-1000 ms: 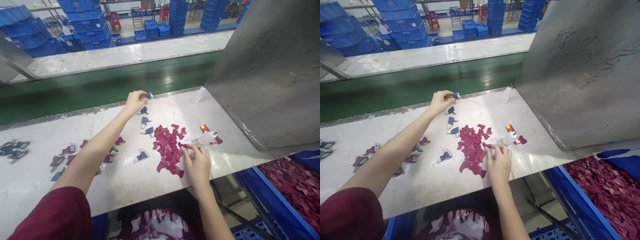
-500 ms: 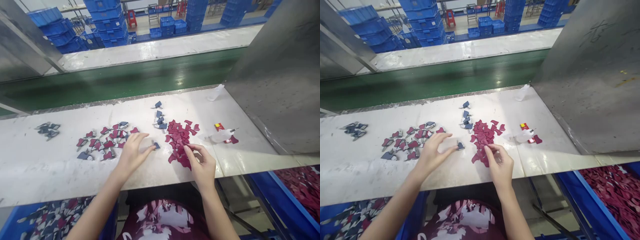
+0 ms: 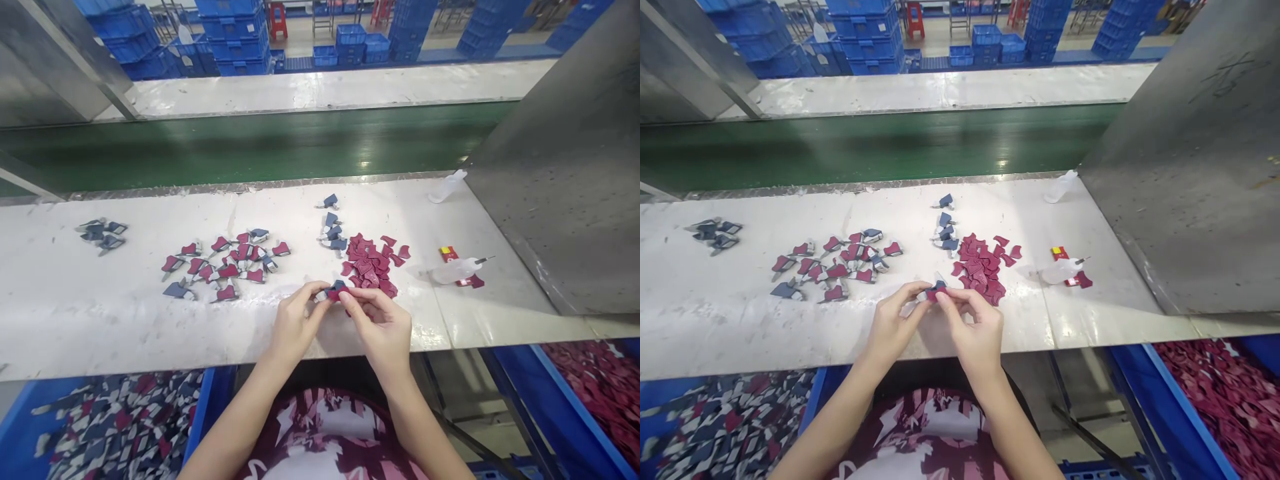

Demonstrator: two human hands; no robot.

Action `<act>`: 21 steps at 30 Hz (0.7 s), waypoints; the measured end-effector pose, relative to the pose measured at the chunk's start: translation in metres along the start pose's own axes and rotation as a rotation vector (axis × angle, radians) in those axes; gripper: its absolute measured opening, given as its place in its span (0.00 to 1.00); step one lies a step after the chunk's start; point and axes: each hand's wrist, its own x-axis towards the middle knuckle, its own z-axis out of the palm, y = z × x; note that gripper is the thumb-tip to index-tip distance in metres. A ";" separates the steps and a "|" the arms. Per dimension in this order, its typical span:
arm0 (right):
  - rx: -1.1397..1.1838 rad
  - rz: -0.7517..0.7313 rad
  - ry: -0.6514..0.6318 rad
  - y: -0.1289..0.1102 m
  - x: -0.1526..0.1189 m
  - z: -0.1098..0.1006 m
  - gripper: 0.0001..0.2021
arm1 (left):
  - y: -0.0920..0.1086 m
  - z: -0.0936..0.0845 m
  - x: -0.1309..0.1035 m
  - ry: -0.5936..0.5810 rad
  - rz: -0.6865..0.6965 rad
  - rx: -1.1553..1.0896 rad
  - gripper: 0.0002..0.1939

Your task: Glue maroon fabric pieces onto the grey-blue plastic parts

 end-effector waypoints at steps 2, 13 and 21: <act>-0.027 -0.050 0.013 -0.005 -0.004 -0.002 0.07 | 0.009 -0.001 -0.005 0.011 -0.010 -0.068 0.09; -0.049 -0.113 0.130 -0.024 -0.017 -0.007 0.06 | 0.033 -0.003 -0.015 0.007 -0.148 -0.394 0.10; -0.023 -0.088 0.168 -0.030 -0.024 -0.008 0.07 | 0.045 -0.004 -0.018 0.040 -0.175 -0.383 0.11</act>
